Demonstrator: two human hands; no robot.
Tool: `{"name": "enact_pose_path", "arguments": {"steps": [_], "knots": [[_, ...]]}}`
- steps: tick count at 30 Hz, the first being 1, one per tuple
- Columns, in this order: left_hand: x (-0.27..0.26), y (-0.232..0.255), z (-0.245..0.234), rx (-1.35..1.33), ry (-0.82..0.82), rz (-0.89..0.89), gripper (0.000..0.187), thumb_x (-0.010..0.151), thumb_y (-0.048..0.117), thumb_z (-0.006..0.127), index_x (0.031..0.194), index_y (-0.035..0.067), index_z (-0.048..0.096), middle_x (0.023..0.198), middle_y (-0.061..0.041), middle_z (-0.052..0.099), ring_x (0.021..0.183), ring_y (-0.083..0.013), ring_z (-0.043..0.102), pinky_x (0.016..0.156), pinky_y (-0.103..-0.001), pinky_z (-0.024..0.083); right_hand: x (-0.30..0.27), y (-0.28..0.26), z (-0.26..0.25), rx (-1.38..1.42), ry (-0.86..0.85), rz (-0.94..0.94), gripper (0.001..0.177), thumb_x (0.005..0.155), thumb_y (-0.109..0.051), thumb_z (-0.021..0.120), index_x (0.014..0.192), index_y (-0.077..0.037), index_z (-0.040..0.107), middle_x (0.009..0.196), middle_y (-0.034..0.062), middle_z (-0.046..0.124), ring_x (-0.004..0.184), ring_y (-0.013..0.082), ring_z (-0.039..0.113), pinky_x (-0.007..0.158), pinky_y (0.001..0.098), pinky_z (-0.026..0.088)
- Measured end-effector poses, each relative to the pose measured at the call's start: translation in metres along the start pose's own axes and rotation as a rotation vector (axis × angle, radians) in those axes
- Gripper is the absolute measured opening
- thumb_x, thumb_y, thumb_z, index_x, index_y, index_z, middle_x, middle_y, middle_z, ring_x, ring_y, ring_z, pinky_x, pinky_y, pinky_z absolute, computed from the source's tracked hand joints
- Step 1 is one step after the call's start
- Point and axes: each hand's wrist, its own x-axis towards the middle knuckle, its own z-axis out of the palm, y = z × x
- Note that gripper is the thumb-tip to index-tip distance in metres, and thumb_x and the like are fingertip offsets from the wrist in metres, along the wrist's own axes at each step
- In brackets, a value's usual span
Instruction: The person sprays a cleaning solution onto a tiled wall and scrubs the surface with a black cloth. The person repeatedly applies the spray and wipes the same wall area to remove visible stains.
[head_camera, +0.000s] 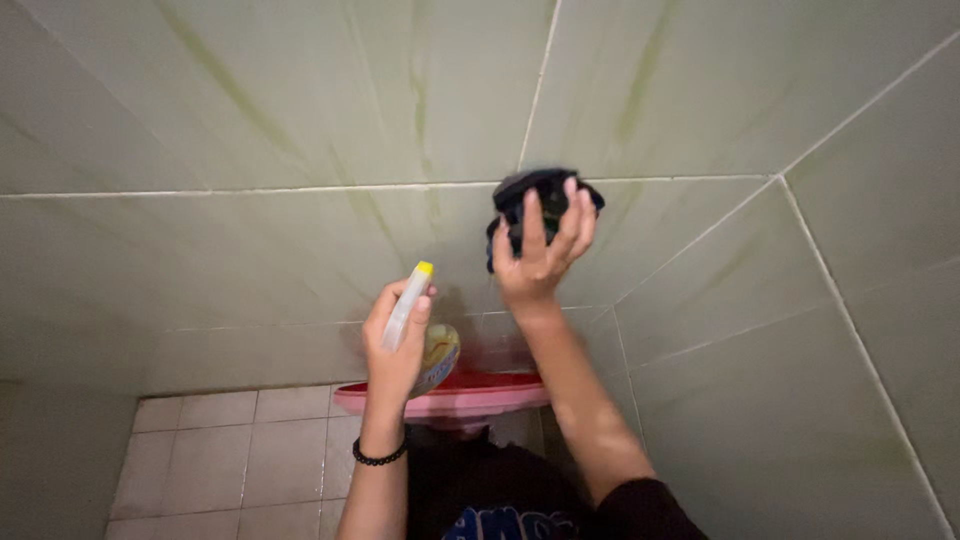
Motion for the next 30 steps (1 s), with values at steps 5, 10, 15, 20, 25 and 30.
{"name": "enact_pose_path", "arguments": {"steps": [5, 10, 15, 20, 25, 30], "knots": [[0.002, -0.006, 0.001, 0.064, 0.002, -0.036, 0.026, 0.101, 0.022, 0.066, 0.115, 0.001, 0.069, 0.103, -0.001, 0.072, 0.092, -0.0065, 0.061, 0.083, -0.024, 0.051, -0.070, 0.006, 0.014, -0.125, -0.101, -0.023, 0.049, 0.090, -0.024, 0.078, 0.133, -0.009, 0.060, 0.156, 0.0241, 0.033, 0.147, 0.0468, 0.029, 0.119, 0.0760, 0.025], [0.001, -0.012, 0.008, 0.002, -0.030, -0.039, 0.025, 0.101, 0.021, 0.066, 0.116, 0.001, 0.068, 0.105, -0.001, 0.072, 0.095, -0.0067, 0.062, 0.086, -0.023, 0.050, -0.167, 0.024, 0.020, -0.108, -0.311, -0.016, 0.048, 0.086, -0.027, 0.078, 0.127, -0.008, 0.061, 0.155, 0.0236, 0.030, 0.145, 0.0486, 0.027, 0.114, 0.0763, 0.026], [0.001, -0.014, 0.009, 0.026, -0.038, -0.043, 0.025, 0.101, 0.022, 0.065, 0.115, 0.001, 0.069, 0.103, -0.002, 0.074, 0.096, -0.0072, 0.065, 0.087, -0.024, 0.052, -0.216, 0.037, 0.009, -0.126, -0.467, -0.062, 0.046, 0.085, -0.011, 0.074, 0.131, -0.014, 0.067, 0.155, 0.0155, 0.035, 0.141, 0.0433, 0.036, 0.110, 0.0627, 0.037], [-0.001, -0.018, 0.002, -0.026, -0.003, -0.085, 0.025, 0.101, 0.021, 0.066, 0.114, 0.001, 0.069, 0.103, -0.002, 0.073, 0.094, -0.0069, 0.063, 0.085, -0.024, 0.051, -0.202, 0.036, 0.007, -0.012, -0.435, -0.012, 0.054, 0.080, 0.002, 0.070, 0.131, -0.014, 0.069, 0.154, 0.0138, 0.039, 0.133, 0.0401, 0.042, 0.109, 0.0538, 0.042], [0.001, -0.019, -0.009, 0.012, 0.043, -0.052, 0.025, 0.100, 0.021, 0.066, 0.114, 0.001, 0.069, 0.102, -0.002, 0.073, 0.093, -0.0065, 0.063, 0.085, -0.023, 0.051, -0.117, 0.007, 0.003, 0.067, -0.284, 0.016, 0.061, 0.074, 0.006, 0.070, 0.133, -0.011, 0.067, 0.153, 0.0192, 0.040, 0.131, 0.0435, 0.043, 0.110, 0.0547, 0.041], [-0.002, -0.017, -0.020, 0.026, 0.081, -0.072, 0.025, 0.100, 0.022, 0.066, 0.114, 0.001, 0.069, 0.101, -0.001, 0.073, 0.089, -0.0059, 0.062, 0.080, -0.023, 0.051, -0.016, -0.020, 0.003, 0.048, -0.083, 0.012, 0.058, 0.077, 0.000, 0.073, 0.134, -0.009, 0.065, 0.153, 0.0212, 0.041, 0.132, 0.0432, 0.041, 0.111, 0.0579, 0.039]]}}
